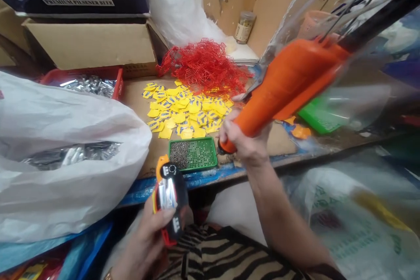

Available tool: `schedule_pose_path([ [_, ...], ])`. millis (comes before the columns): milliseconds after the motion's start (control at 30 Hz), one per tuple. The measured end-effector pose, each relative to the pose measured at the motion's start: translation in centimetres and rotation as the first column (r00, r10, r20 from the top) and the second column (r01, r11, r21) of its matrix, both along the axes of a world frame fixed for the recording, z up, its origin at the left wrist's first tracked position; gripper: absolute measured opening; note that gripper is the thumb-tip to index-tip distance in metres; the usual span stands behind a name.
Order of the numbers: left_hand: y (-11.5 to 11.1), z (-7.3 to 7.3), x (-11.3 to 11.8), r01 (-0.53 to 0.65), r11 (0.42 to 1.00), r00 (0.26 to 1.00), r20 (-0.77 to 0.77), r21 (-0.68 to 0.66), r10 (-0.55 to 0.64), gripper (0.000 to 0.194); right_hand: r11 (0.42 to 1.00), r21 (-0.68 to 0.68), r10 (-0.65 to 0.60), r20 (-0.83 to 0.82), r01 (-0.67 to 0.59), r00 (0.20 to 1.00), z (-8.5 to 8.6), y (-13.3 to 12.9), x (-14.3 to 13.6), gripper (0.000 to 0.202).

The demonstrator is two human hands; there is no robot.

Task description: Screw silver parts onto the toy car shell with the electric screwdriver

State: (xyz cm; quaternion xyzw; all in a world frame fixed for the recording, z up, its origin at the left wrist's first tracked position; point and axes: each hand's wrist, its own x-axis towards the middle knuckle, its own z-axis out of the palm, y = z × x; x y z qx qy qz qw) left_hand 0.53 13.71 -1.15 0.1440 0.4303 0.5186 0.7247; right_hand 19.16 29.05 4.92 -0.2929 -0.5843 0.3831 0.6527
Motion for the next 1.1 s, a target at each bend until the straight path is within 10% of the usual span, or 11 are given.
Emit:
schedule_pose_path([
  [1100,0.7,-0.7,-0.2,0.048,0.999,0.992,-0.119,0.018,-0.046,0.042,0.988,-0.135,-0.072,0.053,0.078,0.996,-3.3,1.2,-0.9,0.020],
])
